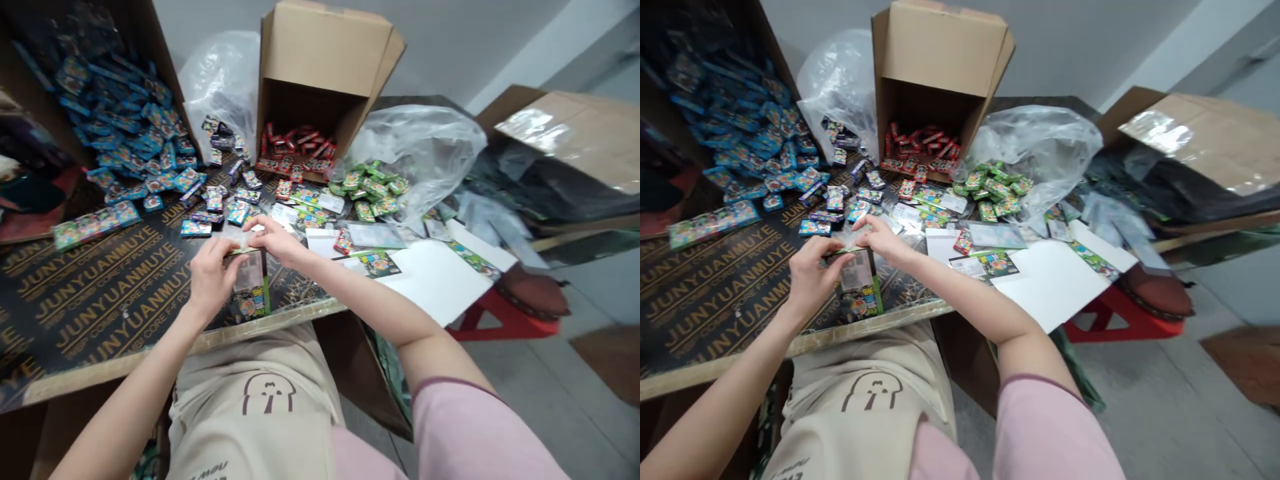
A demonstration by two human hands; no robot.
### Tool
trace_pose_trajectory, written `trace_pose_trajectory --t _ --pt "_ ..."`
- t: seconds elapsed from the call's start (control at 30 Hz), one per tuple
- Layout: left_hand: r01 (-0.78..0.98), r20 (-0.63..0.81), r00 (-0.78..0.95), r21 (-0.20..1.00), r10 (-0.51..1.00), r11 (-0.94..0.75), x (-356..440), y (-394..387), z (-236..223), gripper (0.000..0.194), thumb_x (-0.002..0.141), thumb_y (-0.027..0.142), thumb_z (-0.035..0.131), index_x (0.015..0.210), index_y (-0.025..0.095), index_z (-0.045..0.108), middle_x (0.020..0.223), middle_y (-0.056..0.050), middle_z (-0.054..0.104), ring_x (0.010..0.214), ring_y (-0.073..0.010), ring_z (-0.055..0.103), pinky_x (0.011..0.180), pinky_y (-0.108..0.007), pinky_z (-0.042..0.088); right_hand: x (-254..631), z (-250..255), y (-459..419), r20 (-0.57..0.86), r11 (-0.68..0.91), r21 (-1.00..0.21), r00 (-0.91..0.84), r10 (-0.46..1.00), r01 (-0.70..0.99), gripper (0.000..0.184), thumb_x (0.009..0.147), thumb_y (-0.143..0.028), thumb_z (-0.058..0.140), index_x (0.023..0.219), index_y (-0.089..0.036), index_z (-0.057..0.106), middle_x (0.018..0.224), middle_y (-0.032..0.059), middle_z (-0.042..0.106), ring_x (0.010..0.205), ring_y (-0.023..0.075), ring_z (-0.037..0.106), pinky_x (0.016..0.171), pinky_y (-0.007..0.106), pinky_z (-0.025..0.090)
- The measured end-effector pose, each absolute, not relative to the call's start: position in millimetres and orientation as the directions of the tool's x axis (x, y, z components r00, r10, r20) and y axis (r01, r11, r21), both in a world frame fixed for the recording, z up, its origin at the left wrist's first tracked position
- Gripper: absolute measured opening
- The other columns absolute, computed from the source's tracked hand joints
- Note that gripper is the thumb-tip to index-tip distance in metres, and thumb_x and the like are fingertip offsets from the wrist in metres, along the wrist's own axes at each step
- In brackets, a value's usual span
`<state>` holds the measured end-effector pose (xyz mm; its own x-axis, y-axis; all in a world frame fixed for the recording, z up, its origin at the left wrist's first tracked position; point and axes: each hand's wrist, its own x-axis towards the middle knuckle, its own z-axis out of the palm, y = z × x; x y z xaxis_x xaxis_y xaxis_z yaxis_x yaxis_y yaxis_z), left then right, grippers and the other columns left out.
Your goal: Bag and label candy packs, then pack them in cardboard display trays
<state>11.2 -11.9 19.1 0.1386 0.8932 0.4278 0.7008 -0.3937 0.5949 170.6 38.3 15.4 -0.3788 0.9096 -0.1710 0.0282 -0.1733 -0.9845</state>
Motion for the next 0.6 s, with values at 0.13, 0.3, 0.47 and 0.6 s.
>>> trace_pose_trajectory --t 0.13,0.3,0.47,0.6 --pt "0.82 0.395 0.161 0.457 0.904 -0.346 -23 -10 14 0.032 0.09 0.04 0.047 0.102 0.023 0.072 0.079 -0.005 0.054 0.072 -0.0202 0.053 0.068 -0.032 0.043 222 -3 48 -0.025 0.043 -0.94 -0.194 0.981 0.338 0.028 0.078 -0.022 0.055 0.106 -0.025 0.056 0.103 0.0042 0.063 0.089 0.0192 0.058 0.079 0.033 0.045" --pt "0.973 0.252 0.159 0.122 0.955 -0.194 -74 -13 -1 0.044 0.09 0.044 0.045 0.116 0.015 0.066 0.115 -0.019 0.058 0.113 -0.0383 0.05 0.096 -0.053 0.039 337 -35 77 0.063 -0.079 -0.372 0.11 0.992 0.925 0.018 0.079 -0.019 0.058 0.093 -0.018 0.069 0.107 0.0135 0.059 0.11 0.0312 0.045 0.09 0.044 0.032" --pt "0.806 -0.058 0.58 0.186 0.812 -0.562 -60 -13 -30 0.061 0.077 0.028 0.065 0.136 0.025 0.049 0.143 -0.015 0.047 0.135 -0.0381 0.036 0.109 -0.068 0.011 389 -64 90 -0.034 -0.095 -0.221 0.09 0.995 0.971 0.017 0.076 -0.022 0.062 0.089 -0.019 0.072 0.097 0.0113 0.06 0.103 0.0301 0.043 0.085 0.042 0.028" --pt "0.714 -0.194 0.695 0.303 0.692 -0.631 -38 -9 -39 0.065 0.064 0.019 0.072 0.126 0.027 0.056 0.113 -0.008 0.063 0.109 -0.0328 0.057 0.106 -0.066 0.022 387 -72 92 -0.033 -0.043 -0.245 0.036 0.999 0.969 0.01 0.073 -0.025 0.065 0.077 -0.018 0.071 0.095 0.0092 0.061 0.102 0.0284 0.043 0.084 0.039 0.027"
